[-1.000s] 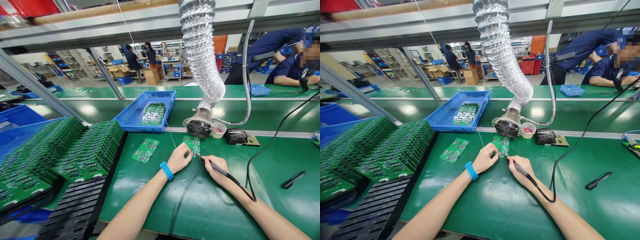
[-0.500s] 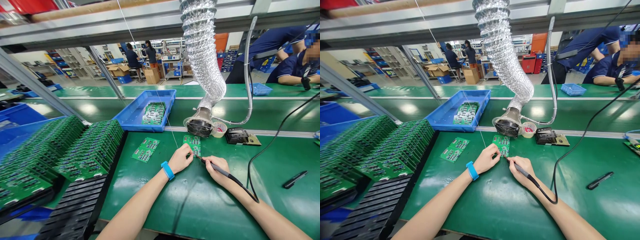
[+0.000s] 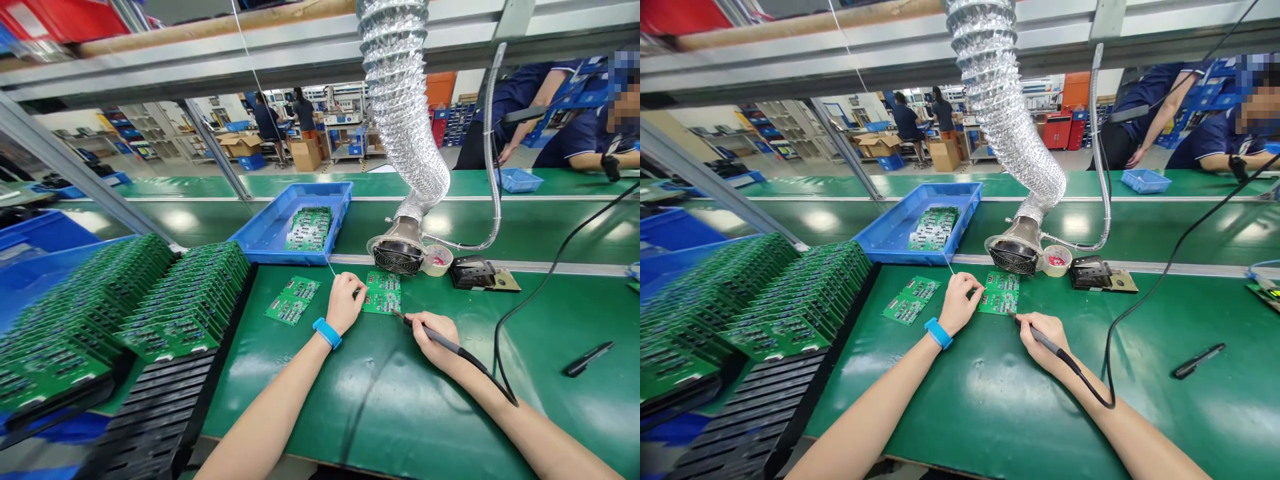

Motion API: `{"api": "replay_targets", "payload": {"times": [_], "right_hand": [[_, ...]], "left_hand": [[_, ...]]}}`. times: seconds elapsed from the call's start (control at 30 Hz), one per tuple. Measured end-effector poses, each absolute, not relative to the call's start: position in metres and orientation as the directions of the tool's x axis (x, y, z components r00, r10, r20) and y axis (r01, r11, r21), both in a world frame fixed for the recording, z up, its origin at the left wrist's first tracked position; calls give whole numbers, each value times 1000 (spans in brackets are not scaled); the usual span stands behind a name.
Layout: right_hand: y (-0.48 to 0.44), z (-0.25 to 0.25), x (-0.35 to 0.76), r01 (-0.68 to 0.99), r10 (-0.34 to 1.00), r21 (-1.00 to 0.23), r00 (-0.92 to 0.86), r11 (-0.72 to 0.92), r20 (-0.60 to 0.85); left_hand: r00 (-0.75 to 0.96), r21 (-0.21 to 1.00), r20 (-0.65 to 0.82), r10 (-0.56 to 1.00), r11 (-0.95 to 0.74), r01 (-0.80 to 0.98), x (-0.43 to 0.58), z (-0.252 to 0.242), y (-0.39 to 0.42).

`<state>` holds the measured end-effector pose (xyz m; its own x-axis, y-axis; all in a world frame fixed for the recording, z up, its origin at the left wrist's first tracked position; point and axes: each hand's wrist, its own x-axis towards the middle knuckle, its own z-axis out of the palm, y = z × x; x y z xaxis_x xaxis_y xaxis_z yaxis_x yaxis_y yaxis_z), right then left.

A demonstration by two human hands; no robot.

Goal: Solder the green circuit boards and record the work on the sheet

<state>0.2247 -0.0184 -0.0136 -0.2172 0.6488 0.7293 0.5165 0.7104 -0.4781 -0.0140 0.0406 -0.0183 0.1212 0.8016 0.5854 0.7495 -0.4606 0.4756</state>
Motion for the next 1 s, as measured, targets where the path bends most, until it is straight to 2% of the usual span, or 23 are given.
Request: {"api": "replay_targets", "payload": {"times": [0.1,0.17,0.37,0.53,0.63,0.77,0.87,0.93,1.0], "right_hand": [[-19,-16,227,539,666,-494,-179,682,724],[-20,-17,229,563,679,-502,-152,657,718],[-9,-12,249,634,649,-503,3,587,761],[8,-6,276,719,547,-467,144,515,825],[17,-5,286,737,543,-438,115,514,832],[26,-13,290,788,658,-403,-4,465,753],[28,-20,291,801,679,-400,-12,446,734],[28,-23,290,795,645,-394,4,462,764],[27,-24,289,787,609,-375,-1,490,793]], "left_hand": [[29,430,618,785,-369,824,-22,-23,46],[31,414,626,779,-366,834,-22,-24,46],[362,352,550,753,-602,717,-9,-23,38],[509,286,438,741,-652,702,-5,-22,36],[519,286,429,739,-657,698,-5,-18,32],[546,281,437,714,-685,672,-1,-11,23],[546,290,429,720,-682,672,2,-8,21],[576,312,374,727,-684,660,1,-7,24],[643,337,233,729,-681,650,-3,-5,33]]}}
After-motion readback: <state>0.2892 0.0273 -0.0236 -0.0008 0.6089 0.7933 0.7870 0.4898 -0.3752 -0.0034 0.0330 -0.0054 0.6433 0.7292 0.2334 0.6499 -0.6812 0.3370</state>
